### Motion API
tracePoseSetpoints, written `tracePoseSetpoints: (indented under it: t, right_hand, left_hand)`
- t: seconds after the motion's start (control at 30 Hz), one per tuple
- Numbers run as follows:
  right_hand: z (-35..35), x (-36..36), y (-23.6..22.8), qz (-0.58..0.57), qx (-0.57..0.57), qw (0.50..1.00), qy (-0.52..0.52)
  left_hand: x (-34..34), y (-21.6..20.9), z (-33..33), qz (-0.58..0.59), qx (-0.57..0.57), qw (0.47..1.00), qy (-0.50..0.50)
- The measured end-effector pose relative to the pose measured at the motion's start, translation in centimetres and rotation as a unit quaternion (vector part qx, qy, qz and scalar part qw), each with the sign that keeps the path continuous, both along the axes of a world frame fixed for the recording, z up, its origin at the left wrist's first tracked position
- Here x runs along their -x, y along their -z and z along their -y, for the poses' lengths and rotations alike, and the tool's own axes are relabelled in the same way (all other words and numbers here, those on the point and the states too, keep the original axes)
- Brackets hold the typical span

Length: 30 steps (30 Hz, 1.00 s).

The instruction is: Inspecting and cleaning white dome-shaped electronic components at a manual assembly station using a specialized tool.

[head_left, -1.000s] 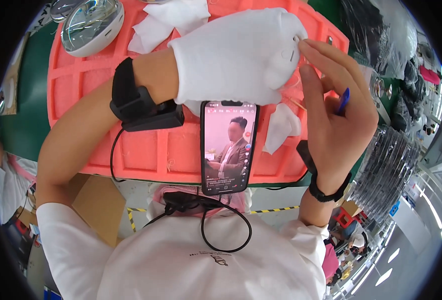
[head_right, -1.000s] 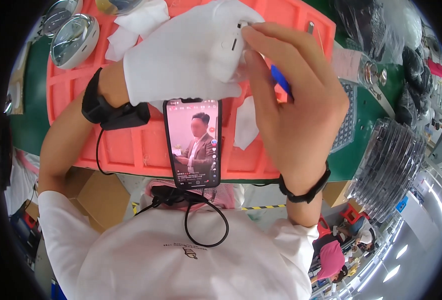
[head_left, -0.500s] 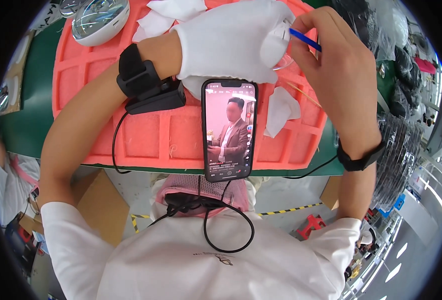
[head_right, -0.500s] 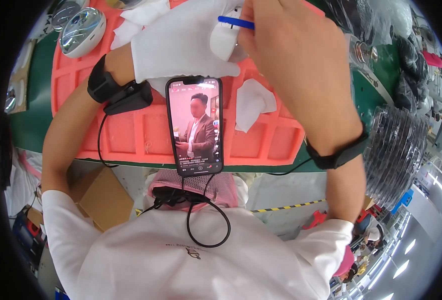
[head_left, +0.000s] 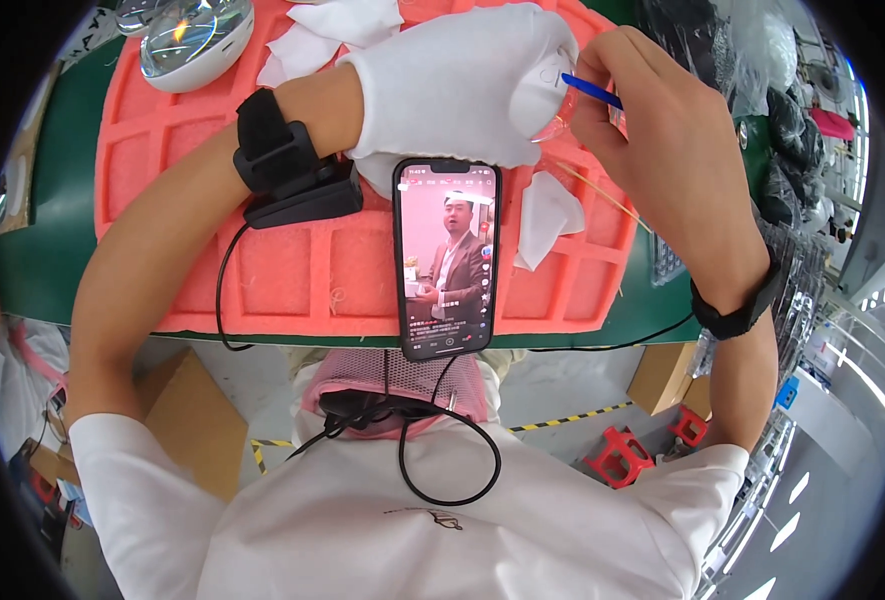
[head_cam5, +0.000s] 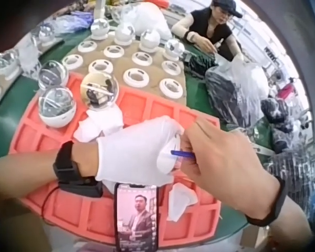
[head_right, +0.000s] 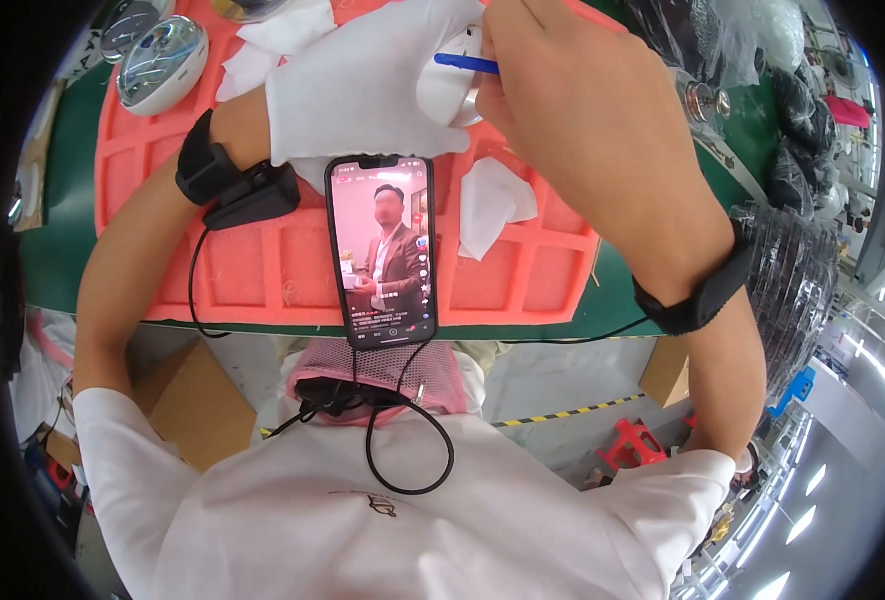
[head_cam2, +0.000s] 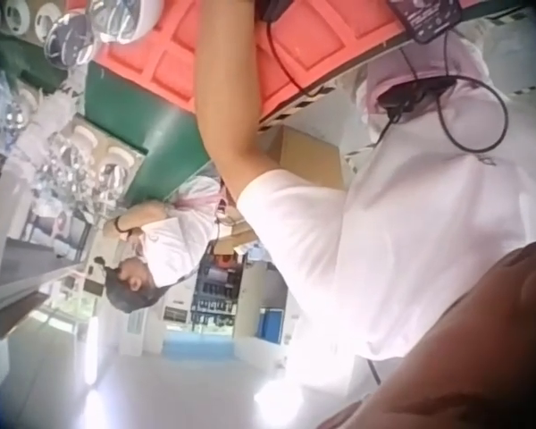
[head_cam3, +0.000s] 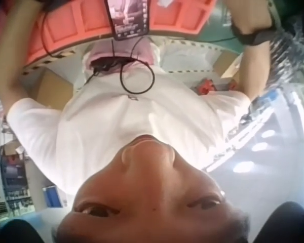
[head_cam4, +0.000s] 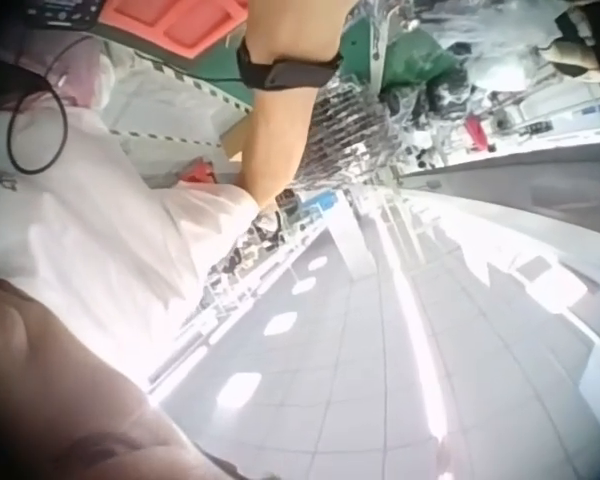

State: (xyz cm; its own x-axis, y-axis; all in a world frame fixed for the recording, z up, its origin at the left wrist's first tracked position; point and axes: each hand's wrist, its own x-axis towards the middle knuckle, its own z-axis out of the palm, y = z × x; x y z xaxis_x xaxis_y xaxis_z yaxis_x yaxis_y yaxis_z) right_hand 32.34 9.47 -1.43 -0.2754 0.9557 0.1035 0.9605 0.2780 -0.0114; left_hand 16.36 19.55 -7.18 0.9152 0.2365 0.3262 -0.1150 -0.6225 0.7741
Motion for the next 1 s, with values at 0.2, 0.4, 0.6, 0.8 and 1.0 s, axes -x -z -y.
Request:
tracePoseSetpoints:
  t: [0.2,0.4,0.6,0.8,1.0]
  right_hand:
    - [0.1,0.7,-0.3,-0.066,0.02,0.997,0.024]
    - [0.6,0.5,-0.6,-0.088,0.051,0.991,0.086]
    - [0.9,0.5,-1.2,-0.099,0.081,0.987,0.101]
    - [1.0,0.4,-1.1,-0.072,0.083,0.989,0.099]
    - [-0.5,1.1,-1.4,-0.028,0.027,0.998,0.058]
  left_hand:
    - [-0.4,1.4,-0.8,-0.046,0.114,0.992,-0.033]
    - [-0.9,1.5,-0.8,-0.058,0.073,0.995,-0.029]
    - [-0.8,2.1,-0.9,0.006,0.047,0.999,-0.025]
    - [-1.1,2.5,-1.3,0.017,-0.061,0.998,-0.002]
    - [-0.6,1.4,-1.0,-0.046,0.052,0.997,-0.041]
